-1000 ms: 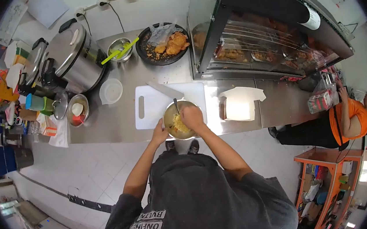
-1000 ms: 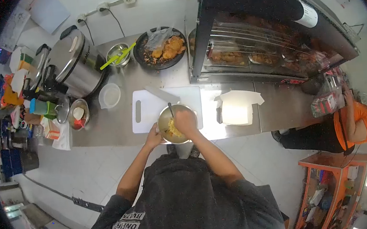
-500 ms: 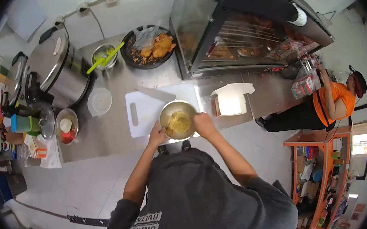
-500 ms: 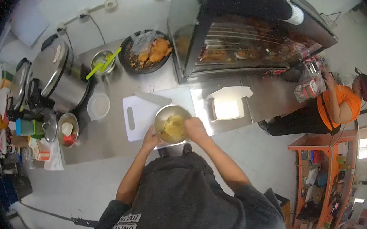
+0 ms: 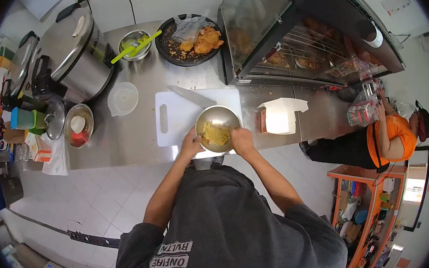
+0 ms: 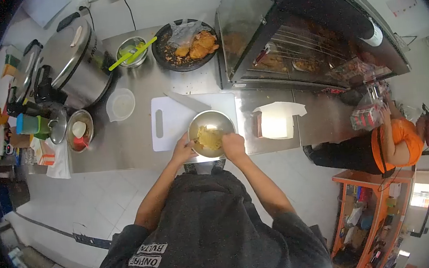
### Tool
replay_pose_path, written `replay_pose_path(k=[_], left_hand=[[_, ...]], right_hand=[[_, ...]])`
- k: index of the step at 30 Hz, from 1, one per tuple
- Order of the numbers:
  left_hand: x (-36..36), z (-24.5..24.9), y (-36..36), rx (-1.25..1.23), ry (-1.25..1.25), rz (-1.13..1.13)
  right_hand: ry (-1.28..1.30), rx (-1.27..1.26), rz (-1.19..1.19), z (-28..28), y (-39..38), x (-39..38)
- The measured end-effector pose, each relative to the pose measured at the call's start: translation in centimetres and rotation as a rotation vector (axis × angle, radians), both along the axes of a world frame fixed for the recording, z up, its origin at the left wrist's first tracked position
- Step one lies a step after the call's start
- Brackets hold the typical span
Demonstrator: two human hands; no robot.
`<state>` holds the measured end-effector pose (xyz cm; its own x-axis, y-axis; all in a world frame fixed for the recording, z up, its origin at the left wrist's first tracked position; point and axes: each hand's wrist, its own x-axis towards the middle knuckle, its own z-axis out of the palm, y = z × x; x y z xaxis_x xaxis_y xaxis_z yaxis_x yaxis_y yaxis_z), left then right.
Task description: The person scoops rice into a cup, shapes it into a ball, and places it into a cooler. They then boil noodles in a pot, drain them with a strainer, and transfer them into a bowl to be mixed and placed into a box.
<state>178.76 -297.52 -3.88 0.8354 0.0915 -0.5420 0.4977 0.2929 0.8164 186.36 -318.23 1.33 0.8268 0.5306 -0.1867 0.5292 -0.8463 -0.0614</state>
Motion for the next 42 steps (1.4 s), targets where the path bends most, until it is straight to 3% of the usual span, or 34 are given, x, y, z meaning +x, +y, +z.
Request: replay_pose_path(k=[2,7,10,15,18,22,24,27,31,33,35,37,39,40,42], left_hand=[[0.2,-0.7,0.2,0.032,-0.014,-0.005],[0.9,-0.9,0.5,0.103,0.033,-0.138],[1.0,-0.1,0.8,0.093,0.047,-0.103],[2.0,-5.6,1.7,0.368,-0.144,-0.15],[2.9,-6.3,2.5,0.351,-0.074,-0.166],[4.9,-2.6,2.8,0.388,0.059,-0.228],[5.4,-1.7,2.8,0.645,0.002,-0.353],[6.1,-2.0,3.4,0.597,0.052,-0.317],[6.0,-1.8,3.1,0.523,0.076,-0.3],[5.8,-1.6,2.6,0.45,0.094,-0.282],[5.2,-3.1,1.9,0.531,0.035,-0.223],[4.2,-1.9,1.6,0.618,-0.02,-0.16],[3.6,1.2,0.6,0.404,0.13,-0.068],[3.3,0.0,0.3,0.4,0.127,-0.072],[2.9,-1.8,0.2,0.603,-0.002,-0.102]], right_hand=[[0.041,0.088,0.026,2.7,-0.9,-1.7],[0.077,-0.005,0.154,0.7,-0.6,-1.7],[0.09,0.004,0.0,0.4,1.3,0.0],[-0.131,0.191,-0.211,0.2,-1.0,2.3],[-0.055,0.068,0.055,-1.0,-1.3,2.4],[-0.068,0.184,0.014,0.1,-0.9,4.7],[-0.019,0.058,0.169,-1.2,-0.5,5.6],[0.065,0.219,0.3,0.3,-3.0,4.8],[0.097,0.207,0.431,1.0,-5.7,3.0],[0.071,-0.078,0.371,0.1,-4.4,2.0],[0.006,0.003,0.314,-0.4,-3.2,1.8],[-0.067,0.119,-0.021,1.0,-2.2,2.0],[-0.061,0.125,-0.079,0.1,-2.2,2.7],[-0.05,0.128,-0.144,-0.3,-2.5,2.8],[-0.02,0.152,-0.107,-0.4,-2.4,2.6]])
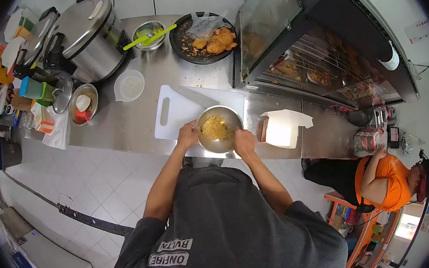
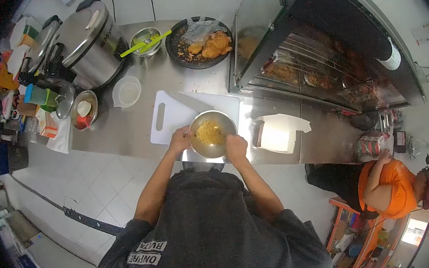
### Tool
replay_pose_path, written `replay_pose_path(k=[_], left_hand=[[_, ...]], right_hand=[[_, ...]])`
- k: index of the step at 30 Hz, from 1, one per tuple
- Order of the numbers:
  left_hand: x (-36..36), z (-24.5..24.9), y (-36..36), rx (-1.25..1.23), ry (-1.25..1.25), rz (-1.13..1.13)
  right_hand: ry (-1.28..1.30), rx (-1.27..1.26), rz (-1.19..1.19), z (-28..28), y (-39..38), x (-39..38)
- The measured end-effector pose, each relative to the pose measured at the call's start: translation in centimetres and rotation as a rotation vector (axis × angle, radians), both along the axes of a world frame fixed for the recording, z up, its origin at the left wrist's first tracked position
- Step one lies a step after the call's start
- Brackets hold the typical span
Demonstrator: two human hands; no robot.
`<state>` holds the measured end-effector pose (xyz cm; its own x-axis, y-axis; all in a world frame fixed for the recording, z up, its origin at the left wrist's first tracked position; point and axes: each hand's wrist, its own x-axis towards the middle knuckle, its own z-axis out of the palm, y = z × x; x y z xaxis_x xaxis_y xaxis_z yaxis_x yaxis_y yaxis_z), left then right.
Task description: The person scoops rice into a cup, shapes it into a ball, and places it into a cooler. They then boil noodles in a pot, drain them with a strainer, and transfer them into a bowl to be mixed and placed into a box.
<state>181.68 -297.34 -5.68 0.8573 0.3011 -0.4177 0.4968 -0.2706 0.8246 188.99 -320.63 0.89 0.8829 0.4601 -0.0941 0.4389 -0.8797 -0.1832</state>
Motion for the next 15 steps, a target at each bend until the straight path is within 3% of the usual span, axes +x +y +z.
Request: replay_pose_path(k=[5,7,8,10,12,15], left_hand=[[0.1,0.2,0.4,-0.08,0.022,0.043],[0.3,1.2,0.3,-0.124,0.019,0.02],[0.6,1.8,0.4,-0.145,0.031,0.052],[0.5,2.1,0.7,-0.171,0.049,0.089],[0.6,1.4,0.6,-0.068,0.066,0.098],[-0.1,-0.7,-0.4,-0.063,-0.071,0.096]], right_hand=[[0.006,0.017,-0.03,0.5,1.3,2.2],[0.035,-0.081,0.213,-0.6,1.9,2.6],[0.039,-0.008,0.288,-0.7,1.1,2.3],[0.074,0.032,0.324,3.0,-0.5,1.0],[0.113,0.061,0.358,3.2,-1.5,0.1],[0.026,-0.16,0.429,1.3,-2.4,-1.2]])
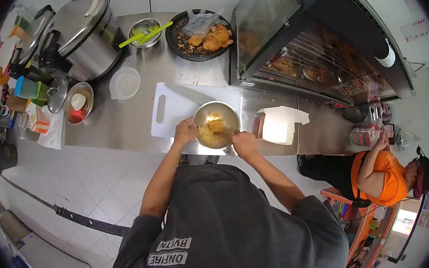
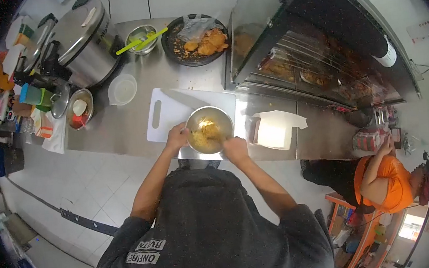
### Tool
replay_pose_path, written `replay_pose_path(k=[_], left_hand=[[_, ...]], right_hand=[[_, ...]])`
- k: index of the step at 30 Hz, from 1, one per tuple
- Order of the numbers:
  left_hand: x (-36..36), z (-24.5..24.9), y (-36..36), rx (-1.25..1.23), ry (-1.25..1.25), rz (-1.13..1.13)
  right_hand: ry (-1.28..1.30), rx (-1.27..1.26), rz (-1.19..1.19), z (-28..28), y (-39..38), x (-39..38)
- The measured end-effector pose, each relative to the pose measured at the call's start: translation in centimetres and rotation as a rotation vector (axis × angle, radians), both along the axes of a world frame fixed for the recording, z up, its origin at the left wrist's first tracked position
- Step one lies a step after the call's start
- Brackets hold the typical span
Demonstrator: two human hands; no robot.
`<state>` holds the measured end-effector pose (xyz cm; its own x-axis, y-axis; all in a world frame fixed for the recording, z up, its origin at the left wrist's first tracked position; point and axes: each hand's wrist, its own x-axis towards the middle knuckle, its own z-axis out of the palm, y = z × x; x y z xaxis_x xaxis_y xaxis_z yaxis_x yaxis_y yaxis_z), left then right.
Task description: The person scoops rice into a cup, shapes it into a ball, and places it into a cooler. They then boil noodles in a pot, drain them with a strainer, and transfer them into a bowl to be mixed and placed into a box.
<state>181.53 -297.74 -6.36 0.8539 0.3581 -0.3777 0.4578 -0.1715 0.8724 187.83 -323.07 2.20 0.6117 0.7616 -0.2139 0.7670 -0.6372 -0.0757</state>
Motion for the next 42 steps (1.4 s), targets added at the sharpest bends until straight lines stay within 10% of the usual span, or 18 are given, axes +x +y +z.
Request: replay_pose_path(k=[6,25,27,36,42], left_hand=[[-2.3,-0.2,-2.1,0.097,-0.08,0.063],[-1.8,2.0,-2.2,-0.213,-0.004,0.201],[-1.9,0.8,-1.4,0.085,-0.067,0.054],[1.8,3.5,1.8,0.416,0.118,-0.276],[4.2,3.6,2.5,0.482,0.136,-0.404]], right_hand=[[-0.063,0.193,-0.568,0.4,3.3,1.0],[-0.062,0.032,-0.182,0.1,1.7,0.4],[-0.11,0.33,-0.398,1.7,1.9,0.8],[-0.062,0.194,-0.298,0.6,4.1,4.6],[-0.01,0.181,0.072,1.7,2.8,3.9]])
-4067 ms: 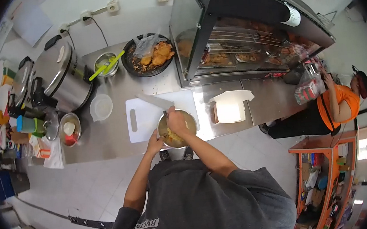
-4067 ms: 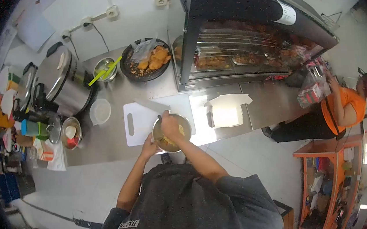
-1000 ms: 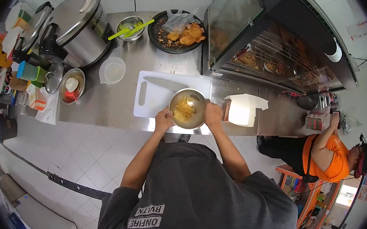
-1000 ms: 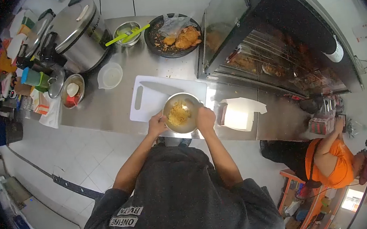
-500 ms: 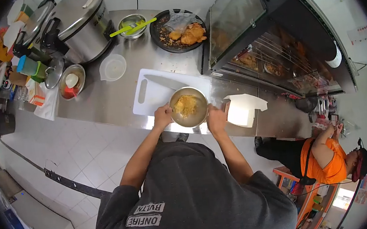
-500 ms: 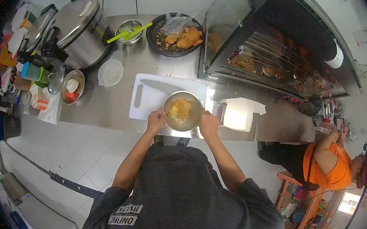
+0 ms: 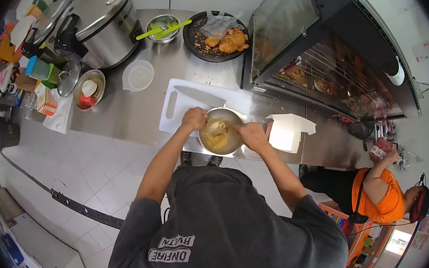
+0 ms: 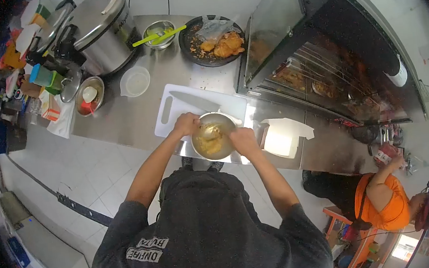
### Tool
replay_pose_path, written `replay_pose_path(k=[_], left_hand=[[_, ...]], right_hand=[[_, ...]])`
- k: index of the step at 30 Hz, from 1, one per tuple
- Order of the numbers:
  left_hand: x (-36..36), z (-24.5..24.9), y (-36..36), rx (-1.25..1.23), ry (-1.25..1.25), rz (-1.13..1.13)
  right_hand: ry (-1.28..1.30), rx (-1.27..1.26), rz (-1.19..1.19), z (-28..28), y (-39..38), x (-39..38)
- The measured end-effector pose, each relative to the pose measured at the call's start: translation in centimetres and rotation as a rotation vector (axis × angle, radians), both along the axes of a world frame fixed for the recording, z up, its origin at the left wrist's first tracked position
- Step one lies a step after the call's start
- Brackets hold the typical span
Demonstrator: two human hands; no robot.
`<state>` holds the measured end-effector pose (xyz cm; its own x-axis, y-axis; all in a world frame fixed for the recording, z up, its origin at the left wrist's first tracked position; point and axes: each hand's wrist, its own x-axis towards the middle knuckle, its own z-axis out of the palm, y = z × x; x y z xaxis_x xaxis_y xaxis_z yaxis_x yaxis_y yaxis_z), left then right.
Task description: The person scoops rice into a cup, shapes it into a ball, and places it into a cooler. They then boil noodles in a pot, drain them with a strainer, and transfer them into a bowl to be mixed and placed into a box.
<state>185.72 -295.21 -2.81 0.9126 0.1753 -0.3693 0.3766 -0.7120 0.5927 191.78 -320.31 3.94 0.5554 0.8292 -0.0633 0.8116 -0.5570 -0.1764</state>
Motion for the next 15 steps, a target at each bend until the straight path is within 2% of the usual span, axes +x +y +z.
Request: replay_pose_path(k=[2,5,6,8,10,12,14,15], left_hand=[[-0.5,0.2,0.0,-0.03,-0.024,0.033],[-1.2,0.0,-0.5,-0.076,-0.074,0.081],[-1.7,0.1,-0.5,-0.087,-0.095,0.121],[-3.1,0.3,-0.9,-0.103,-0.062,0.173],[-4.0,-0.4,-1.7,-0.122,-0.033,0.21],[-5.2,-1.6,-2.4,-0.211,-0.185,0.335],[-6.1,-2.0,-2.6,-0.254,-0.162,0.358],[-6.2,-1.9,-2.8,-0.301,-0.148,0.379]], right_hand=[[-0.002,-0.124,0.072,2.0,-1.1,-0.9],[-0.12,-0.054,-0.008,-1.3,-1.5,-1.2],[-0.125,-0.05,-0.001,-0.8,-1.0,-1.1],[-0.079,-0.047,-0.319,0.0,-0.5,-1.5],[-0.008,-0.073,-0.332,-1.9,-0.2,-1.6],[0.074,-0.098,-0.347,-2.7,-0.2,-1.8],[0.155,-0.055,-0.481,-1.8,0.3,-1.1],[0.154,-0.057,-0.476,-3.5,0.4,-0.2]])
